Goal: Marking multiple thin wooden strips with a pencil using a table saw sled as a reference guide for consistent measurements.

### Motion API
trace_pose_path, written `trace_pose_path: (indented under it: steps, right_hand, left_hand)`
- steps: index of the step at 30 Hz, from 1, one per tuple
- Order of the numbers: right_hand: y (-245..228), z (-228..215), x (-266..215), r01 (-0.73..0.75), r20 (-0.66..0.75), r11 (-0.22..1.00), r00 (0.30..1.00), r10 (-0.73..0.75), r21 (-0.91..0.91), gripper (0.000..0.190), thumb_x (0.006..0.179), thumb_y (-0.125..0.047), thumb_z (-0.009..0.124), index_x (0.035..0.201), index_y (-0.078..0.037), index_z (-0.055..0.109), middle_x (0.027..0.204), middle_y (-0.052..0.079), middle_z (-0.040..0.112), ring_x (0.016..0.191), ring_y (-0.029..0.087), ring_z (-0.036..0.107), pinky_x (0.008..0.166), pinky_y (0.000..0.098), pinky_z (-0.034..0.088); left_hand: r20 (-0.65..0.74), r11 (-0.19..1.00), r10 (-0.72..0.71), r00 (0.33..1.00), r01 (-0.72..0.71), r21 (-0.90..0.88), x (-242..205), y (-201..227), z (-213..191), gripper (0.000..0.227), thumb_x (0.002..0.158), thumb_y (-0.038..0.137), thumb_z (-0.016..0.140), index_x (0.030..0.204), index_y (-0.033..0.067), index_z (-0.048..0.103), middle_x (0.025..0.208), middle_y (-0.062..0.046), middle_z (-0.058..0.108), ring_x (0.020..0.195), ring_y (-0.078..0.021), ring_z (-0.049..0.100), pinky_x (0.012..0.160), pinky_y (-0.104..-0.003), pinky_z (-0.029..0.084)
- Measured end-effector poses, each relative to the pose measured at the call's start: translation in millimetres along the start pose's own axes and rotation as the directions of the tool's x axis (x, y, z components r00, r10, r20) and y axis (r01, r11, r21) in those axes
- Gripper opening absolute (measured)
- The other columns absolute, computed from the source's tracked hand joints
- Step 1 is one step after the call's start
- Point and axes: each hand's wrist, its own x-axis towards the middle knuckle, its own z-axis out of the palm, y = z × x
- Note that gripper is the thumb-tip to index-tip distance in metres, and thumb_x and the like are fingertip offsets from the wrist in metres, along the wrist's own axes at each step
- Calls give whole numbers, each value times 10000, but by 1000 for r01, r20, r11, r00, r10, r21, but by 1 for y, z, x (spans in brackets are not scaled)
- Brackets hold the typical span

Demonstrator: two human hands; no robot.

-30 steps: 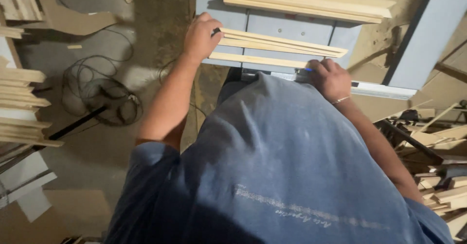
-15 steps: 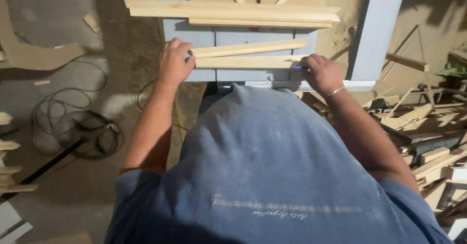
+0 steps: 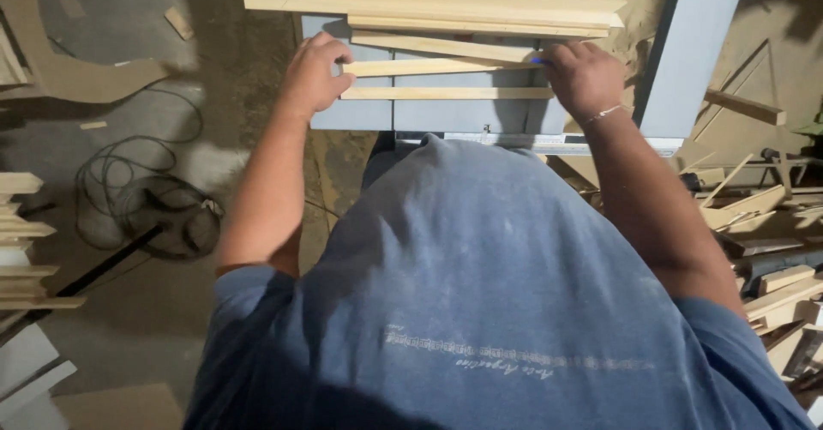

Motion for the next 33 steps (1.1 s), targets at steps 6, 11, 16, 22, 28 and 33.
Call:
trace_pose_path:
  steps: [6, 11, 16, 22, 28, 33]
  right_hand:
    - [18, 16, -4, 16, -19, 988, 1000, -13, 153, 128, 1005, -364, 813, 1066, -266, 758, 958, -46, 749, 761, 227, 713, 504, 366, 512]
    - [35, 8, -12, -22, 109, 976, 994, -2, 219, 186, 1011, -319, 781, 1101, -176, 702, 925, 9, 723, 710, 255, 688, 495, 391, 510]
    - [10, 23, -14, -33, 68, 991, 997, 24, 126, 143, 1014, -230, 791, 962, -204, 660, 784, -59, 646, 634, 107, 605, 443, 235, 520]
    - [-34, 21, -5, -171, -171, 985, 970, 173, 30, 211, 901, -159, 714, 1082, -261, 680, 1013, 5, 651, 588, 186, 550, 392, 310, 413]
    - [-45, 39, -47, -201, -13, 969, 979, 205, 145, 83, 923, -289, 661, 959, -274, 588, 852, -61, 560, 710, 161, 666, 621, 307, 555]
    - [-3, 49, -104, -885, 444, 135, 349, 825, 446, 176, 970, -182, 642, 1088, -94, 739, 853, 162, 756, 922, 384, 739, 833, 496, 538]
  left_hand:
    - [-189, 960, 191, 963, -143, 241, 6, -13, 44, 336, 864, 287, 856, 1152, 129, 788, 1024, -125, 610, 969, -379, 555, 801, -496, 486]
    - [-134, 874, 313, 940, -231, 427, 3, 17, 60, 298, 780, 322, 874, 1003, 163, 755, 1013, -63, 610, 944, -338, 558, 810, -496, 465]
    - [-69, 873, 358, 931, -307, 379, 0, 16, 66, 346, 792, 230, 888, 1086, 109, 752, 1085, -84, 609, 992, -354, 555, 871, -500, 471]
    - [-19, 860, 357, 934, -321, 398, -6, 25, 65, 343, 789, 265, 868, 1069, 116, 735, 1058, -75, 611, 982, -347, 567, 875, -497, 474]
    - [-359, 909, 97, 928, 64, 413, -7, -4, 91, 357, 780, 415, 887, 971, 182, 696, 960, -23, 606, 928, -309, 649, 775, -474, 555]
    - [-494, 911, -26, 869, 223, 346, -16, -36, 107, 365, 746, 488, 903, 795, 226, 654, 790, 12, 608, 790, -288, 682, 709, -448, 566]
